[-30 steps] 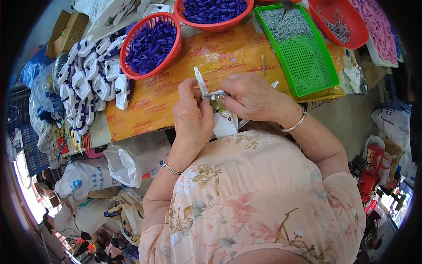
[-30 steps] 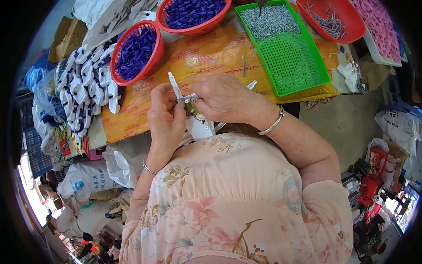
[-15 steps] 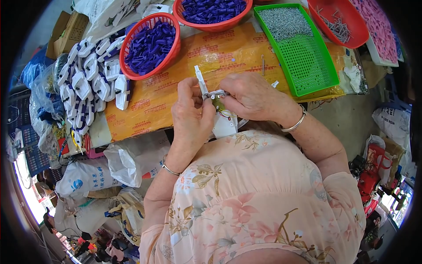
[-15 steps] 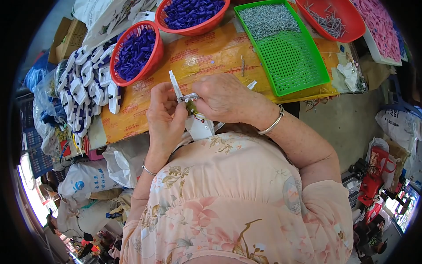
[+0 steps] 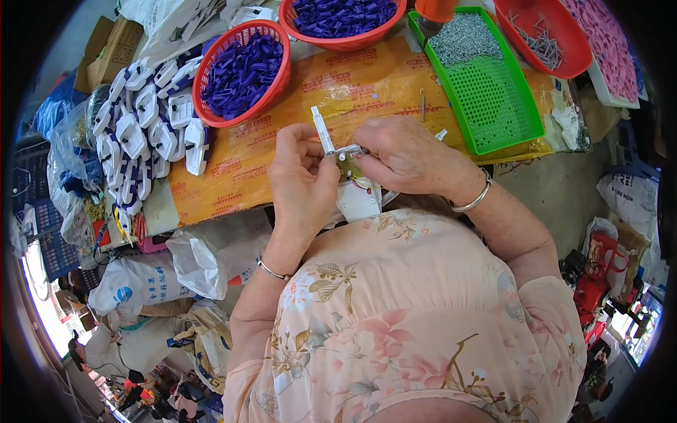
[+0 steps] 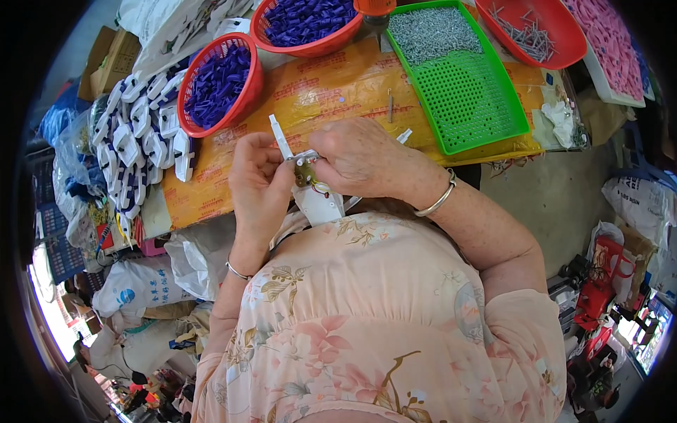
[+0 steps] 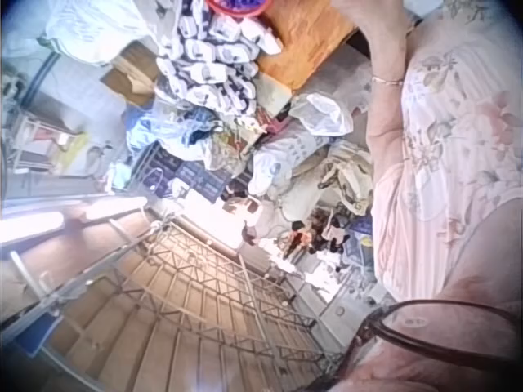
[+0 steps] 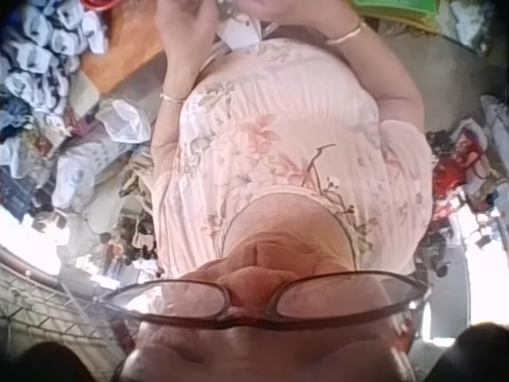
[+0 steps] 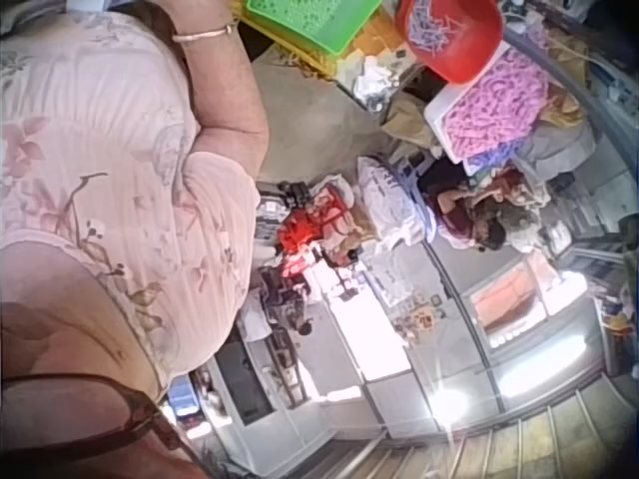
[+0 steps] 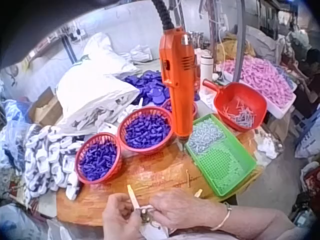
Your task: Assembling the internal and external components of a toy walkie-talkie using a glue gun and plastic parts.
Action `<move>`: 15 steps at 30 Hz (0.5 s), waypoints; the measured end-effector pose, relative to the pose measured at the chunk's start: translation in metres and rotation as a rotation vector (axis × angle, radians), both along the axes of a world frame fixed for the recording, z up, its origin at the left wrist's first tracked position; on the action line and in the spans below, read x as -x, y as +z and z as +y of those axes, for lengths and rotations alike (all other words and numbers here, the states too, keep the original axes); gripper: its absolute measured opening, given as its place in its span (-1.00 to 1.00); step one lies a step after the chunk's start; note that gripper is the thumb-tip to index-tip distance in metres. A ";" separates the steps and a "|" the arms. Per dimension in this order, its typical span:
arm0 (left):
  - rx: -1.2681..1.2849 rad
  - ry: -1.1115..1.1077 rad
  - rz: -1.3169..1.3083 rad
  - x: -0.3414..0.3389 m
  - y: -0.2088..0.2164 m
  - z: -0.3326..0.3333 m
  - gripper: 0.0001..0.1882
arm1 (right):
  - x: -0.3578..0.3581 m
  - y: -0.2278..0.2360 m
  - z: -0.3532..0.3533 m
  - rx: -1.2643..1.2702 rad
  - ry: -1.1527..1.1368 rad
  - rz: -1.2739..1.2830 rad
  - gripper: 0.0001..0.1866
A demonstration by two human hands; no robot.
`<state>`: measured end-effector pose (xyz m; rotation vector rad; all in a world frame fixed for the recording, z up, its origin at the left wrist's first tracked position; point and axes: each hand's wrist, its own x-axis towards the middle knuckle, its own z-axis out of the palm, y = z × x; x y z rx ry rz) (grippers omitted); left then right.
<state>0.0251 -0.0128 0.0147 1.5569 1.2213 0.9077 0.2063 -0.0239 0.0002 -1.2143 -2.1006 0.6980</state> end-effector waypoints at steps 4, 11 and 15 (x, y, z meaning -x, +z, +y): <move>0.049 -0.011 -0.032 0.002 0.003 0.001 -0.66 | 0.000 0.001 -0.001 0.008 0.003 -0.002 -0.78; 0.100 -0.011 -0.057 0.003 0.005 0.002 -0.72 | 0.000 0.001 0.000 -0.002 0.014 0.018 -0.78; 0.140 -0.060 -0.099 0.003 0.012 0.003 -0.79 | 0.000 0.002 -0.001 0.009 0.012 0.014 -0.79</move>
